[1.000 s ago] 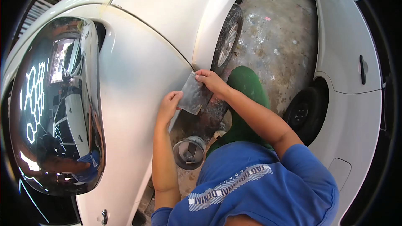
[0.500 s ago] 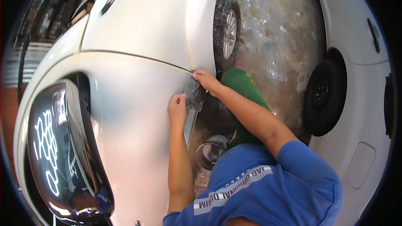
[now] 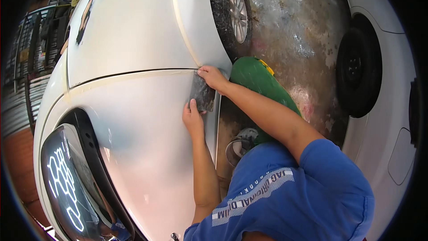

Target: The person sands the exterior panels of a white car using sandpaper and a sanding block, then wipes the surface by hand.

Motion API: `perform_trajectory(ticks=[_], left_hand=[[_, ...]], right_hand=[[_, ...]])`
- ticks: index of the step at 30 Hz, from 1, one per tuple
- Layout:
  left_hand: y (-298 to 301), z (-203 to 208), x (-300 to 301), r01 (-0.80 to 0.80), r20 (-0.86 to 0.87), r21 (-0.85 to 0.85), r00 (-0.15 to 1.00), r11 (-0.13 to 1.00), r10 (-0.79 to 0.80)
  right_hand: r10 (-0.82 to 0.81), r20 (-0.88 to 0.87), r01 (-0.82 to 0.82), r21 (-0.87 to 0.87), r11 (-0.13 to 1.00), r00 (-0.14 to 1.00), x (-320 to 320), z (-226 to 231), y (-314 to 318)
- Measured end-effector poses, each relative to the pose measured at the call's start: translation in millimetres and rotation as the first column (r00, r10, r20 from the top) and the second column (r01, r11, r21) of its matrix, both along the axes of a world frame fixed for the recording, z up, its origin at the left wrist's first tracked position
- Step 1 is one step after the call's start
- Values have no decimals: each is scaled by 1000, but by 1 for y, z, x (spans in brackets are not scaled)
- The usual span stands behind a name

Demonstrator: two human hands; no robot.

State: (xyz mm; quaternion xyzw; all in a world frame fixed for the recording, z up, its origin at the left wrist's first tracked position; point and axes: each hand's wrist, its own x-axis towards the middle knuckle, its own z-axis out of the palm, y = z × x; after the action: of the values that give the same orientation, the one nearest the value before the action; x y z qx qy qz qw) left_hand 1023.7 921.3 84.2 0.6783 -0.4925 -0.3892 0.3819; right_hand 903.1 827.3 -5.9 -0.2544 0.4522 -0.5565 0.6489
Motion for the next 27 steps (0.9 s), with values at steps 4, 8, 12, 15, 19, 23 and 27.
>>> perform_trajectory(ticks=[4, 8, 12, 15, 19, 23, 27], left_hand=[[-4, 4, -4, 3, 67, -18, 998, 1000, -2], [-10, -1, 0, -6, 121, -12, 993, 1000, 7], [-10, -4, 1, -17, 102, -2, 995, 1000, 17], [-10, -6, 0, -39, 85, -9, 996, 999, 39], [-9, -7, 1, -27, 69, -18, 997, 999, 28], [-7, -8, 0, -43, 67, -9, 997, 999, 44], [-7, -8, 2, -46, 82, 9, 996, 999, 45]], right_hand=[[-27, -7, 27, 0, 1000, 1000, 2, -1, -2], [-37, -35, 36, -16, 999, 999, 1, -4, -5], [-22, -50, 22, -1, 1000, 999, -2, -4, -8], [-7, -43, 7, 0, 1000, 999, -4, -3, -8], [22, 6, -22, 24, 999, 1000, -7, 0, -8], [18, -16, -18, 14, 1000, 1000, -9, 2, -7], [33, -4, -33, -3, 999, 999, -11, 3, -6]])
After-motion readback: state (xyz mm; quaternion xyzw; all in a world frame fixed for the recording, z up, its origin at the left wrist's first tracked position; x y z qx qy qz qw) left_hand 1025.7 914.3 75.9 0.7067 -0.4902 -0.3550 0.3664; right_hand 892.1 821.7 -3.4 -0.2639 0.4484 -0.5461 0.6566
